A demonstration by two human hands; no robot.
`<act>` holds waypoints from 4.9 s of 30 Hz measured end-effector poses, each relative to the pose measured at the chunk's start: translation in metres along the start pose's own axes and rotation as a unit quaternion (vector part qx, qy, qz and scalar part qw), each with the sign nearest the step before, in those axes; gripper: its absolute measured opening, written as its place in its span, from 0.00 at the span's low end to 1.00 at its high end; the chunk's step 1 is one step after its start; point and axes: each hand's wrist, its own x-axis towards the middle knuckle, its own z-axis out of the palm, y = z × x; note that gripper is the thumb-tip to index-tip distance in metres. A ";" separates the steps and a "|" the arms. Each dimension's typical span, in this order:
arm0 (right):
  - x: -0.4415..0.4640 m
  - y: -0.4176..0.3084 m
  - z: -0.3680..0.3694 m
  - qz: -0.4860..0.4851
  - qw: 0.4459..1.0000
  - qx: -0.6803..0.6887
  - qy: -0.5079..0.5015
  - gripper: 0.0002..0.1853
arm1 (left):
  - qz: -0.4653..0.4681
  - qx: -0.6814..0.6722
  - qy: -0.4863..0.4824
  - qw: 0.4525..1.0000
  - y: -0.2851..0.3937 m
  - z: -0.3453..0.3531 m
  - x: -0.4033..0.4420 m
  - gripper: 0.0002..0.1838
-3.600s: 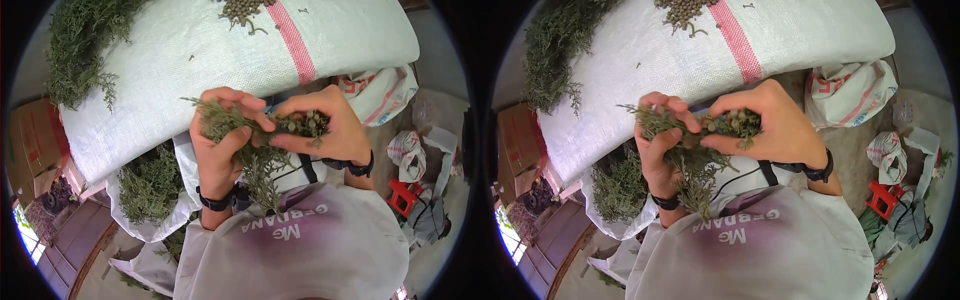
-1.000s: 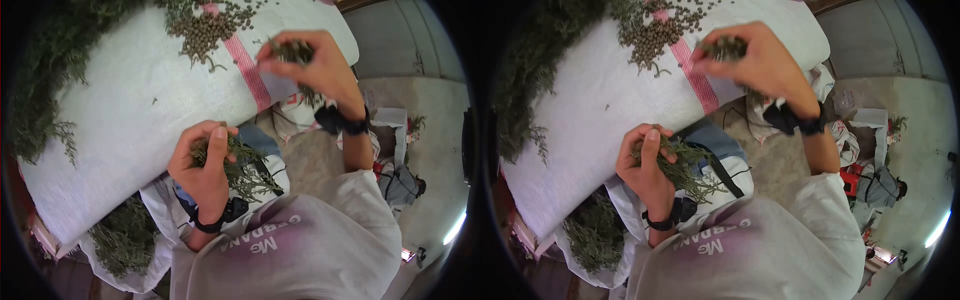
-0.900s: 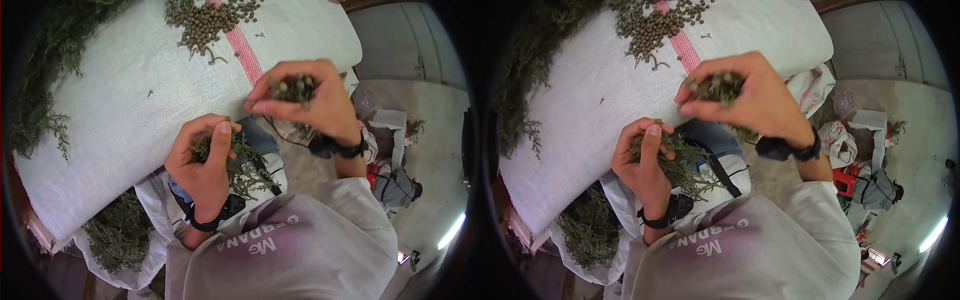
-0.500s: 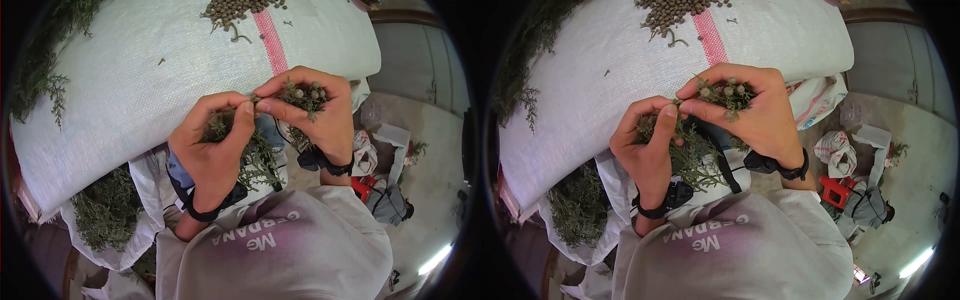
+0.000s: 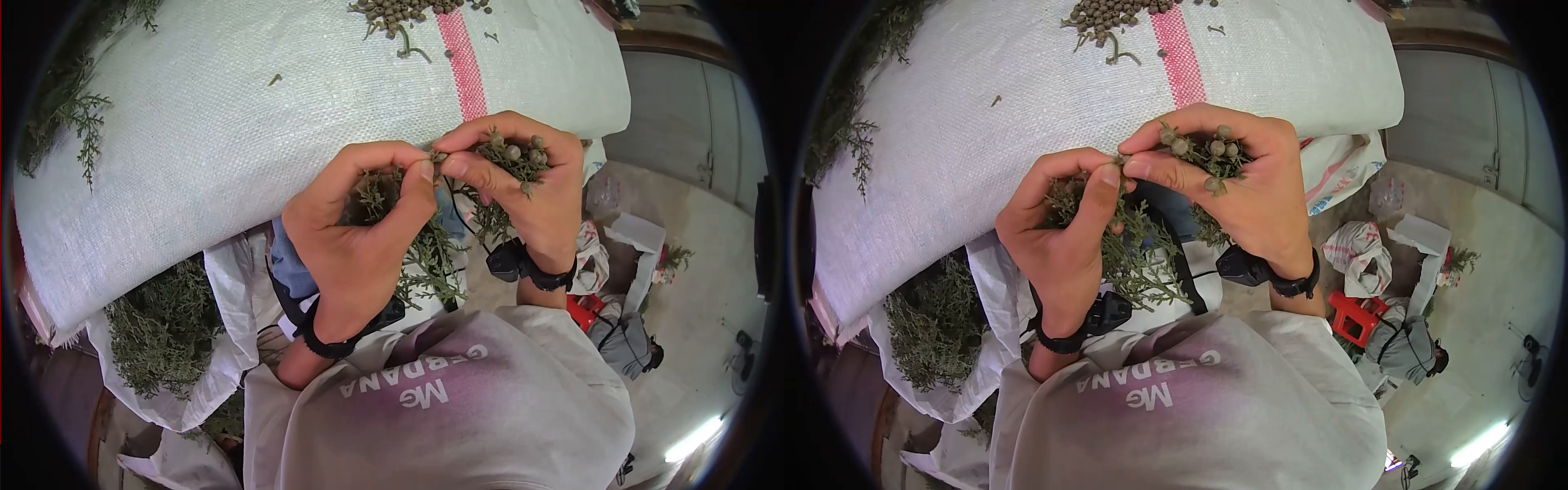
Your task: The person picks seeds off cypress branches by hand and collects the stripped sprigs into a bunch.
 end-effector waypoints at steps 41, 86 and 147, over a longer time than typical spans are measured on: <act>-0.010 0.013 -0.012 -0.107 0.990 -0.094 -0.013 0.19 | -0.015 -0.014 0.012 1.000 0.010 0.003 -0.001 0.09; -0.050 0.001 -0.018 -0.192 0.949 -0.205 0.141 0.09 | -0.143 -0.006 -0.223 0.964 0.032 -0.052 -0.023 0.28; 0.106 0.006 -0.077 -0.194 0.777 -0.571 0.181 0.12 | -0.039 -0.034 0.044 0.998 0.016 -0.031 -0.005 0.04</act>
